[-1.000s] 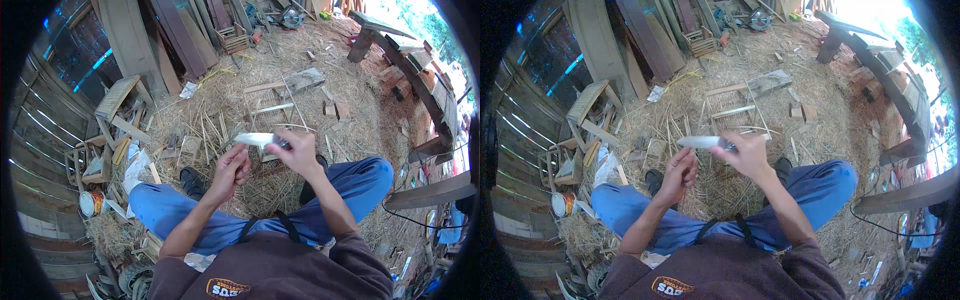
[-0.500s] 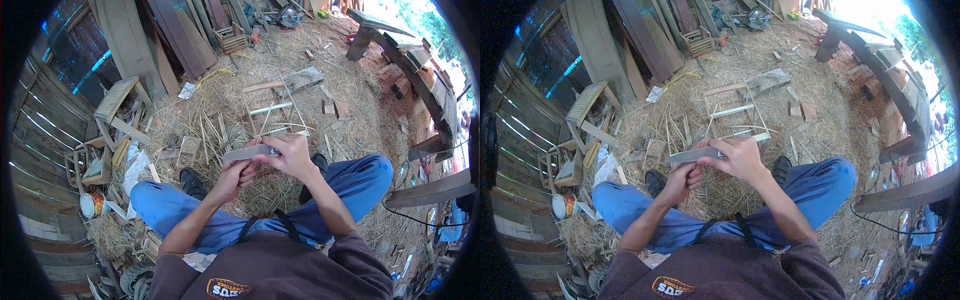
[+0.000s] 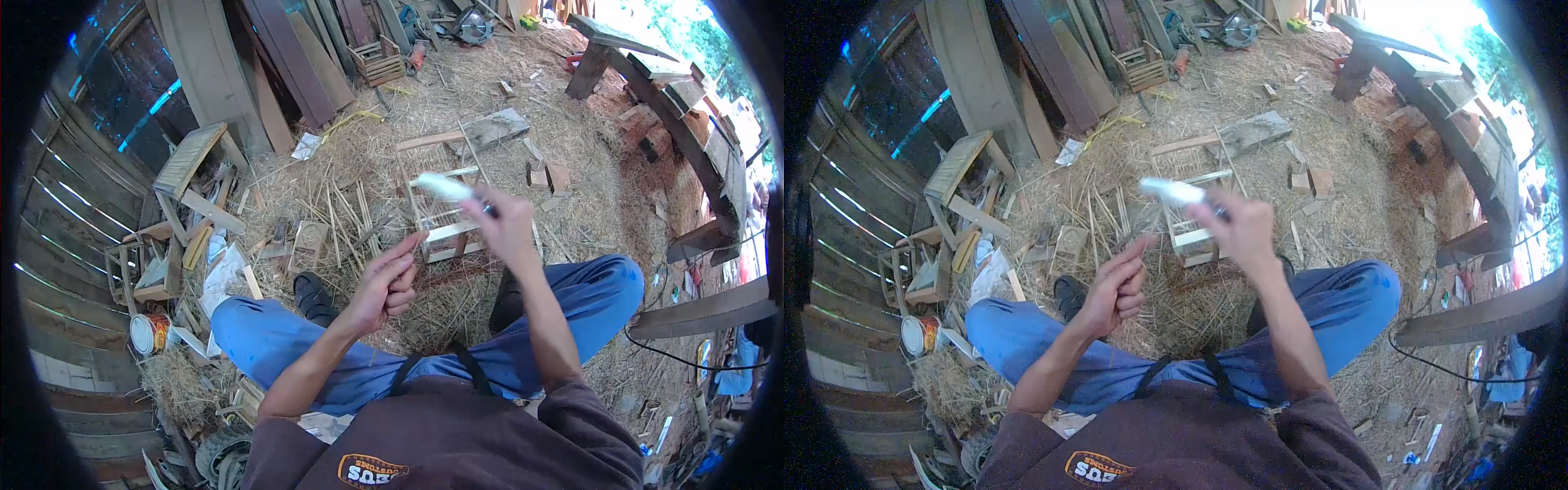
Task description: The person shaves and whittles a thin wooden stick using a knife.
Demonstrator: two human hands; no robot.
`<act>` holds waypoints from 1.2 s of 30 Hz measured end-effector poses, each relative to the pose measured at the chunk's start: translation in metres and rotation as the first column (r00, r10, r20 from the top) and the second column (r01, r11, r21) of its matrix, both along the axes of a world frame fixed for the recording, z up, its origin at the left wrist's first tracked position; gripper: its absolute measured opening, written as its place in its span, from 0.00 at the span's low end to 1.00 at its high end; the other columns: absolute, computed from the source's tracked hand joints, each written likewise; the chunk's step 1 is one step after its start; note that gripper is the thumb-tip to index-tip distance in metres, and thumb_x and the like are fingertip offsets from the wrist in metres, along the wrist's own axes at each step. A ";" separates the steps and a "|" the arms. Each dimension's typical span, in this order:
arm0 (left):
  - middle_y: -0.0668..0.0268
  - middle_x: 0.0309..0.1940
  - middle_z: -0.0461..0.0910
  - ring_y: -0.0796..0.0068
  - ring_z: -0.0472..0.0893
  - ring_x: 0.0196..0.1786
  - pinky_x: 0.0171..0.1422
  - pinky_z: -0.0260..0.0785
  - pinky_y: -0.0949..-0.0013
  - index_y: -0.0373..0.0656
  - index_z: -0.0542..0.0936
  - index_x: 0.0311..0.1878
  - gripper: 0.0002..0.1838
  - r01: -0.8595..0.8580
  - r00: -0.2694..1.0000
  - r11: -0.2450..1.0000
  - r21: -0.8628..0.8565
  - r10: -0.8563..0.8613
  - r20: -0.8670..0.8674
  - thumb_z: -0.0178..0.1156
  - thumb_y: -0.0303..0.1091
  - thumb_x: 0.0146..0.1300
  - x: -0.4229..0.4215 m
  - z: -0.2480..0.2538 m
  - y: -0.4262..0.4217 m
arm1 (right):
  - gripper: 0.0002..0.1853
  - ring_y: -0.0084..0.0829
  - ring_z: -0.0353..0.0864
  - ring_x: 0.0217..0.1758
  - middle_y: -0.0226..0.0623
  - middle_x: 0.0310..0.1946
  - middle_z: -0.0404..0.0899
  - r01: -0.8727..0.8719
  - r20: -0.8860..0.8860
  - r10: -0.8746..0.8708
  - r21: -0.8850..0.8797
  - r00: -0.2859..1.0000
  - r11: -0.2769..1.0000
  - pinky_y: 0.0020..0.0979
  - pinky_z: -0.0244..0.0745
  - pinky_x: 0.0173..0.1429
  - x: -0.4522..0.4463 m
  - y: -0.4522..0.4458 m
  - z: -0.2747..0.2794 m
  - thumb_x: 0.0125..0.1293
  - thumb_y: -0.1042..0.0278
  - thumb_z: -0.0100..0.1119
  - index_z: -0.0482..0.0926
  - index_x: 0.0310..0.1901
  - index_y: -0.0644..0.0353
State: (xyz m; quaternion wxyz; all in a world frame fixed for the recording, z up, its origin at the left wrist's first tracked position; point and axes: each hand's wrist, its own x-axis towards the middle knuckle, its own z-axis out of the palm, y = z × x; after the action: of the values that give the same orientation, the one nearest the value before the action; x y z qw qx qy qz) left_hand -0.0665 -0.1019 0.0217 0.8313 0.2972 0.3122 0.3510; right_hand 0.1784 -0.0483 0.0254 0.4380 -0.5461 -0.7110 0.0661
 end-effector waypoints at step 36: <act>0.77 0.22 0.52 0.87 0.50 0.18 0.20 0.43 0.79 0.59 0.63 0.75 0.23 0.038 0.998 0.992 0.121 -0.030 -0.061 0.46 0.39 0.80 0.009 -0.027 -0.004 | 0.22 0.32 0.81 0.19 0.31 0.20 0.82 -0.245 0.241 0.186 0.243 0.952 0.939 0.31 0.70 0.25 -0.017 -0.014 0.000 0.48 0.45 0.76 0.84 0.32 0.56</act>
State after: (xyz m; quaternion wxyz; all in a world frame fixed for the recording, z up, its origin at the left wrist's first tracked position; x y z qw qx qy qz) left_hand -0.0573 -0.1058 -0.0051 0.8079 0.3628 0.3094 0.3463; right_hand 0.1617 -0.0618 0.0254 0.4188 -0.4037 -0.8123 -0.0429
